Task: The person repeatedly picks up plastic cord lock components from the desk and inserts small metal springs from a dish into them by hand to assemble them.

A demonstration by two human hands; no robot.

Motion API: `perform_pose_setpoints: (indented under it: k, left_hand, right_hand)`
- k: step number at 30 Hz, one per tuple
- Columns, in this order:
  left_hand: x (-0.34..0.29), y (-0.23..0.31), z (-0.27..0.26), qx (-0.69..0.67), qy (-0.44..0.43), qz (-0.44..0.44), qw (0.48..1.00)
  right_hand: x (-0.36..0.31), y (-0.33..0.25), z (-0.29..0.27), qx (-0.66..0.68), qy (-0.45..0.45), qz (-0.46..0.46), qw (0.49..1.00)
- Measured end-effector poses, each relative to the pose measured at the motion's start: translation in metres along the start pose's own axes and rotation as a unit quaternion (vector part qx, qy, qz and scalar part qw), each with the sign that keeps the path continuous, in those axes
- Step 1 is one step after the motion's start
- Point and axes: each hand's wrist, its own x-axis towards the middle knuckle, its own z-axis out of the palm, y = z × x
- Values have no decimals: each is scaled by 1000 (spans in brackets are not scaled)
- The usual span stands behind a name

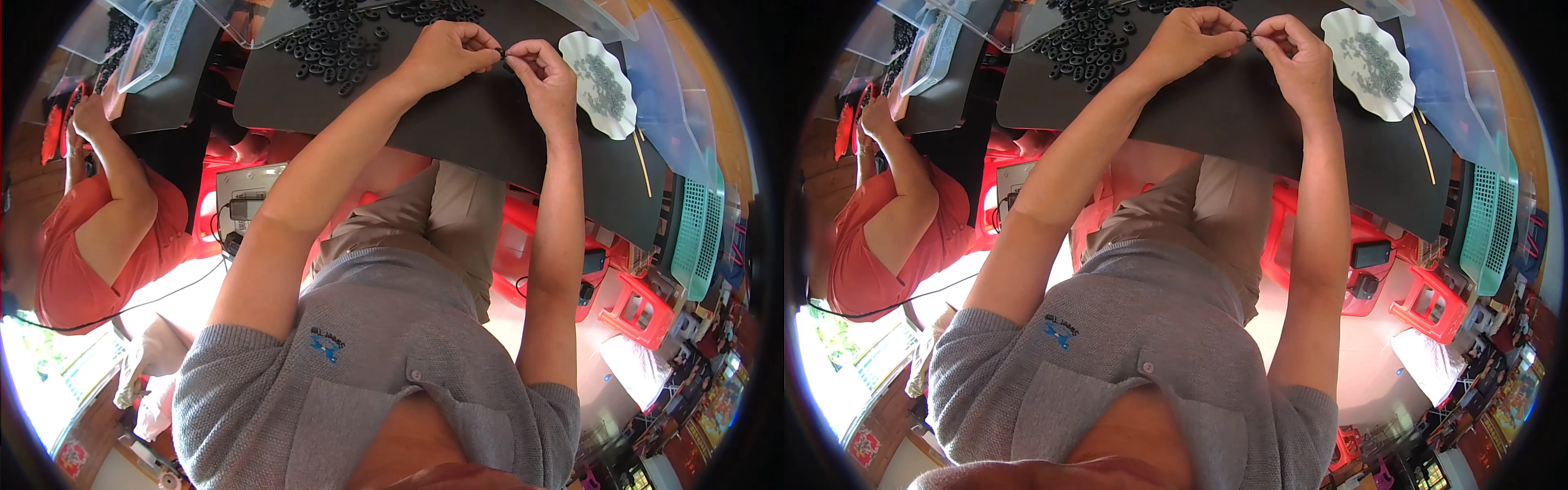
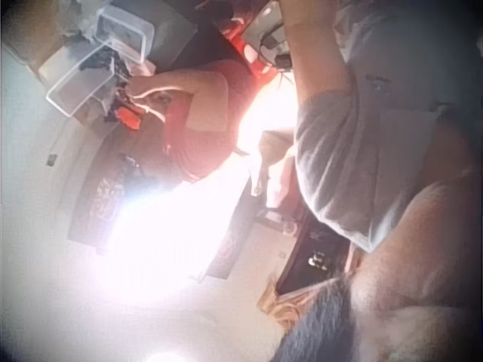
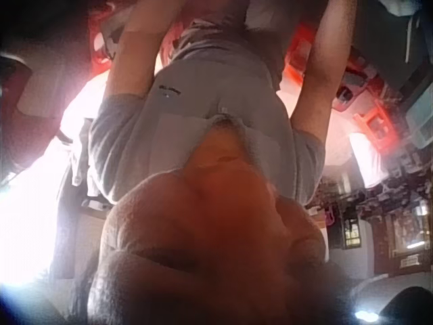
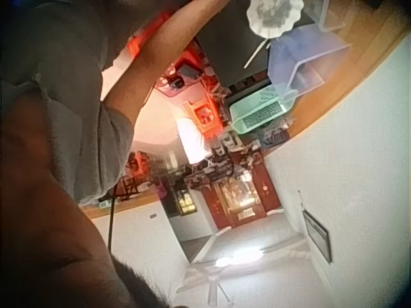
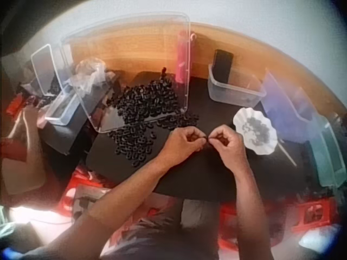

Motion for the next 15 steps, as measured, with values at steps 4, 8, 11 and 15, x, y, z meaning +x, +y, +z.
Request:
perform_pose_setpoints:
  k: [4,8,11,15]
  left_hand:
    - [-1,2,1,11,-4,0,1000]
    - [0,-4,1,56,15,48,997]
    - [-2,-1,1,82,19,63,994]
    - [-6,2,2,101,18,54,993]
  right_hand:
    - [-1,-1,0,-30,-1,-2,1000]
    - [-2,-8,2,-72,-4,-28,997]
    - [-3,-11,1,-89,-15,-42,995]
    - [-4,-14,2,-123,-18,-79,989]
